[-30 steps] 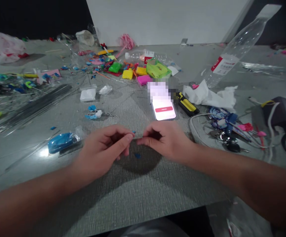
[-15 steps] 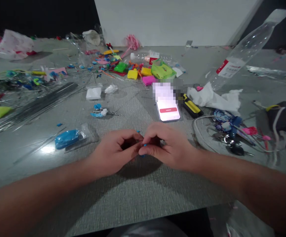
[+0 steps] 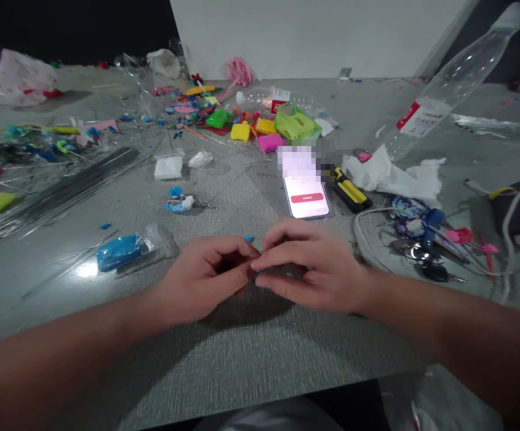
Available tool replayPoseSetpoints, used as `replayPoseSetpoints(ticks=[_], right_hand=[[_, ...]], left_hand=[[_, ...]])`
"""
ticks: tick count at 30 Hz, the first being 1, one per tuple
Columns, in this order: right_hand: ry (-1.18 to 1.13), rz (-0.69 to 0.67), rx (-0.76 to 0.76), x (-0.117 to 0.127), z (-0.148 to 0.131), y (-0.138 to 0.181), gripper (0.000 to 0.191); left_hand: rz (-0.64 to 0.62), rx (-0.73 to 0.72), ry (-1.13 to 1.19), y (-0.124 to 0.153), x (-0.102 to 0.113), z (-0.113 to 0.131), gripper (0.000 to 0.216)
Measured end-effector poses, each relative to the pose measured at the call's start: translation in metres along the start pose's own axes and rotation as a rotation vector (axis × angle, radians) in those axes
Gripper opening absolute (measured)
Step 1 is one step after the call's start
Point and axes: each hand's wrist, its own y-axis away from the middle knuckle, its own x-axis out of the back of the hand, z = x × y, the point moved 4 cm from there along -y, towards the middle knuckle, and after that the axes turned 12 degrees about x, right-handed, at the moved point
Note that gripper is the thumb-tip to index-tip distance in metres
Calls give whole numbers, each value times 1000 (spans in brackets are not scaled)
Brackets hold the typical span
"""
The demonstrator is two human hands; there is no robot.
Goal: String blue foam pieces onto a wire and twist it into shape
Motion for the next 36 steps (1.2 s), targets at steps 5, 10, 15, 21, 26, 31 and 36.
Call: replayPoseSetpoints(ticks=[5,10,15,21,26,31,36], right_hand=[[-1,-11,-6,0,-2,-2,13],[26,-3,-12,-3,-1,-2,14],[28,7,-73,-6,0,-1,11],[-206,-18,-231,-8,7,2,10],[-554,-83,-461,-12,18,7,14],[-745,-204,-446,-9,17,10,21],[-591,-152,-390,-1,12,6,12]], left_hand=[[-3,15,23,0,1,-1,12],[25,15,-10,0,0,0,11],[93,-53,-133,1,1,4,11],[157,-191,-334,2,1,11,15],[121,-270,-428,5,-2,14,18],[65,-352,-479,12,-6,13,8],[168,-386,-533,16,-4,16,12]])
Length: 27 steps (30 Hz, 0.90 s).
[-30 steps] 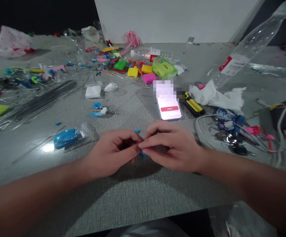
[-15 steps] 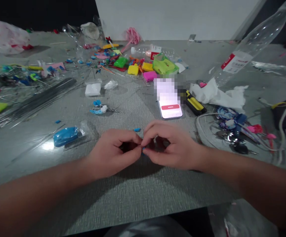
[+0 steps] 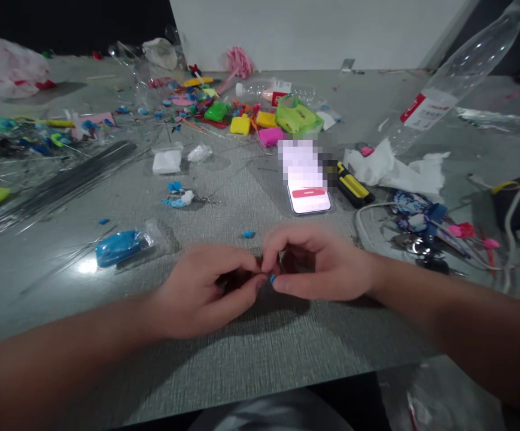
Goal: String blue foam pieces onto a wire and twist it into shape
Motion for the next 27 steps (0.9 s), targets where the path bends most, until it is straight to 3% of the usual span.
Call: replayPoseSetpoints(ticks=[4,8,15,22,27], right_hand=[[115,96,54,0,-5,-1,4],[222,159,110,2,-5,-1,4],[449,-29,274,-1,-4,-4,6],[445,40,308,2,-10,-3,6],[426,88,287,6,-12,-2,9]], left_hand=[[36,76,10,-2,2,-2,14],[23,27,-127,-4,4,-6,9],[-173,-159,-255,-3,0,-17,16],[-208,-142,-333,-4,-10,-26,25],[-190,-207,-296,-6,-10,-24,24]])
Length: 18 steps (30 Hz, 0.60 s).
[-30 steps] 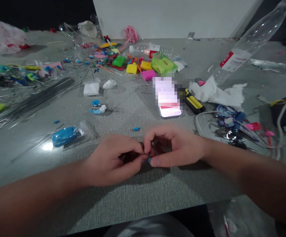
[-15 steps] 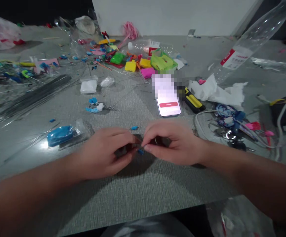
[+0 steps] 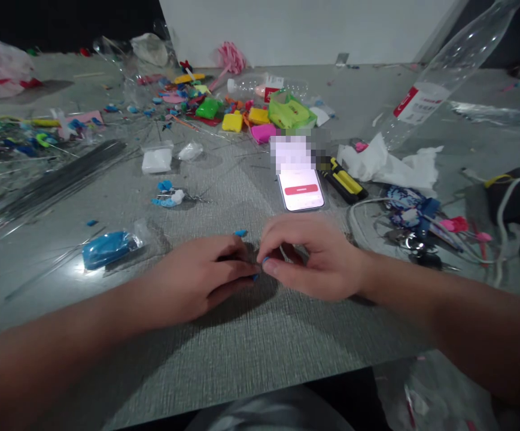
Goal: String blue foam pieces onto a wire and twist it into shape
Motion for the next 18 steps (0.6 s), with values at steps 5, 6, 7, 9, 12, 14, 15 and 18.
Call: replayPoseSetpoints(ticks=[5,6,7,9,12,14,15,18], right_hand=[[-41,-1,-20,2,1,1,17],[-29,13,-19,3,0,1,18],[-16,29,-14,4,-1,2,20],[10,56,7,6,-4,2,23],[57,61,63,7,-10,3,26],[84,43,104,5,-13,3,24],[93,33,123,3,-14,3,22],[114,3,173,-3,-16,4,20]], left_hand=[[8,-25,73,2,1,1,21],[15,-14,104,2,3,1,20],[28,5,142,1,5,1,19],[55,74,220,0,11,1,17],[109,211,344,-1,19,3,14],[132,322,518,0,19,4,12],[135,380,642,2,17,5,11],[72,506,1087,9,-1,8,7]])
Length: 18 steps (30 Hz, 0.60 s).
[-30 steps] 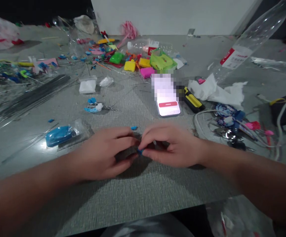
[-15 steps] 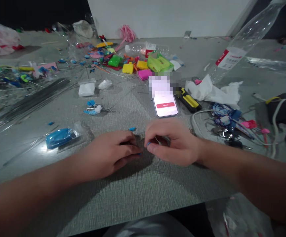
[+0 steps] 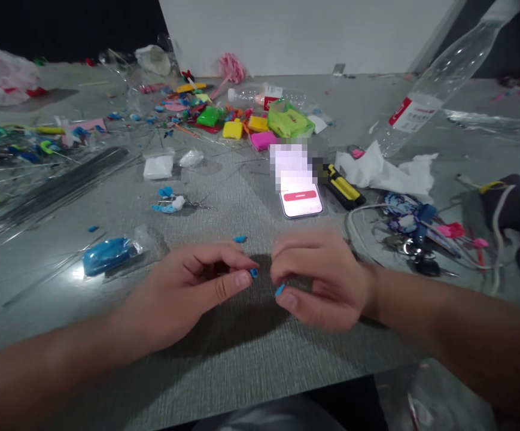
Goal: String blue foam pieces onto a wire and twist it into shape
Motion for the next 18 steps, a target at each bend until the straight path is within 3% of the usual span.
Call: replayPoseSetpoints(ticks=[3,5,18], right_hand=[[35,-50,23,-6,0,1,22],[65,-80,30,-9,0,1,23],[196,-59,39,-13,-7,0,20]], left_hand=[[-120,137,333,3,-11,-17,10],[-142,184,419,3,-15,-23,11],[-173,127,420,2,-13,-22,7]])
